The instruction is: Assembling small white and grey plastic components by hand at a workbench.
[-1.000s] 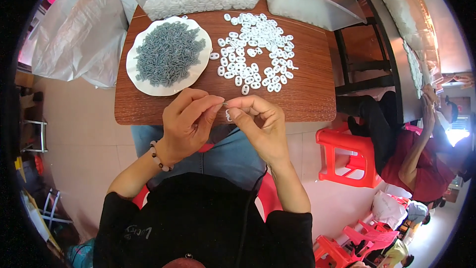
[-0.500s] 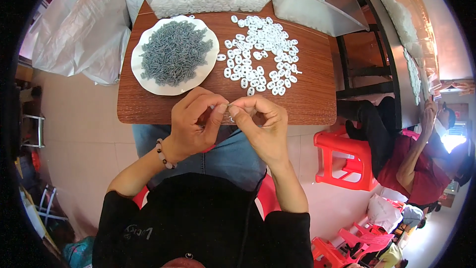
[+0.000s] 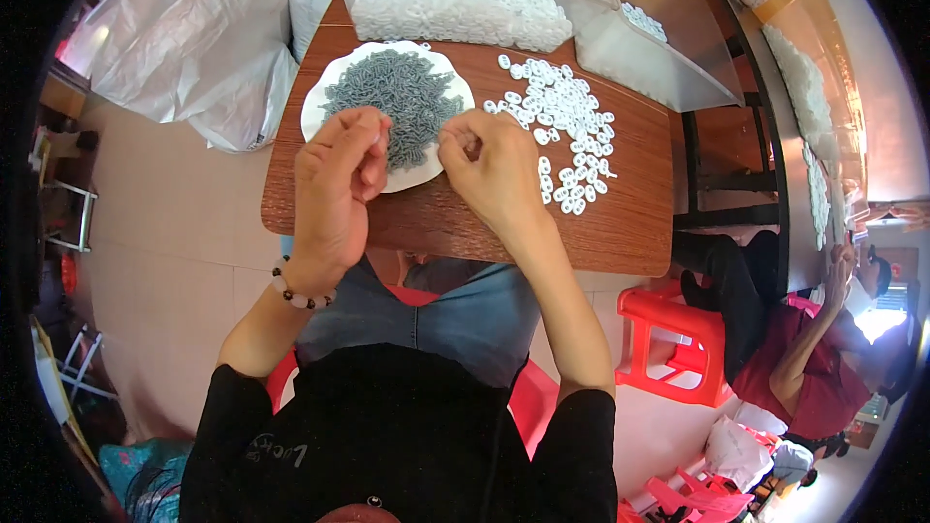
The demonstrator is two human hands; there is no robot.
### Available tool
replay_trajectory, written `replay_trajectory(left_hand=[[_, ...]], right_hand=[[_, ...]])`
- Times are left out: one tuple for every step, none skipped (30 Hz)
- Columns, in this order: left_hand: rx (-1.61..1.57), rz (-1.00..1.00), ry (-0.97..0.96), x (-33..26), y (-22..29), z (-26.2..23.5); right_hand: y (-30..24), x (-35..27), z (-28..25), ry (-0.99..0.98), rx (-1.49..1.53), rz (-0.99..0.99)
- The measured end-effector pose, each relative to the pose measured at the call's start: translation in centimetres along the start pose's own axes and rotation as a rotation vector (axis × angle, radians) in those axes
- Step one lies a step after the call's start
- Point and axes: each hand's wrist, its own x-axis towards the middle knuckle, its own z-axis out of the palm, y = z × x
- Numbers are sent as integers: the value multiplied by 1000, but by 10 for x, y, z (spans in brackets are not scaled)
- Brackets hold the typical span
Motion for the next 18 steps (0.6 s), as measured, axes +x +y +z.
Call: replay_trajectory(left_hand=[[29,42,-4,2,5,-2],[57,83,-8,4,8,-4],[50,69,21,4,9,-5],[49,70,28,4,9,-5],[69,62,6,3,9,-6],[90,54,-14,2,9,-7],[88,52,-7,1,7,-6],[126,47,-17,-1,5,-3],[161,37,-38,-3,2,1],[159,32,-37,-4,-2,3],[160,23,-66,-5,-8,5],[161,14,-99,-5,-13,6],[159,-9,-109,-4,-19,6],[159,-14,-114,-5,-21,6],[167,-35,-141,-6,-23,7],[175,-56,-168,-6,-25,8],[176,-60,-174,-7,-28,9],[203,-72,-172,-7,-30,8]], right_hand=[[1,6,5,5,-95,-105],[-1,8,6,4,-94,-108],[-4,10,7,-71,-165,-79],[-7,12,7,-146,-237,-48],[-7,11,6,-152,-236,-49],[-7,8,2,-137,-236,-58],[-6,4,-2,-123,-236,-66],[-6,-1,-6,-130,-235,-64],[-5,-10,-13,-94,-278,-50],[-4,-18,-18,-63,-316,-40],[1,-27,-19,-60,-380,-52],[5,-34,-18,-59,-384,-46],[9,-40,-17,-75,-439,-100],[13,-44,-16,-90,-494,-155],[17,-47,-13,-69,-490,-189],[17,-48,-14,-65,-493,-182],[15,-49,-15,-71,-507,-177],[14,-48,-15,-78,-517,-174]])
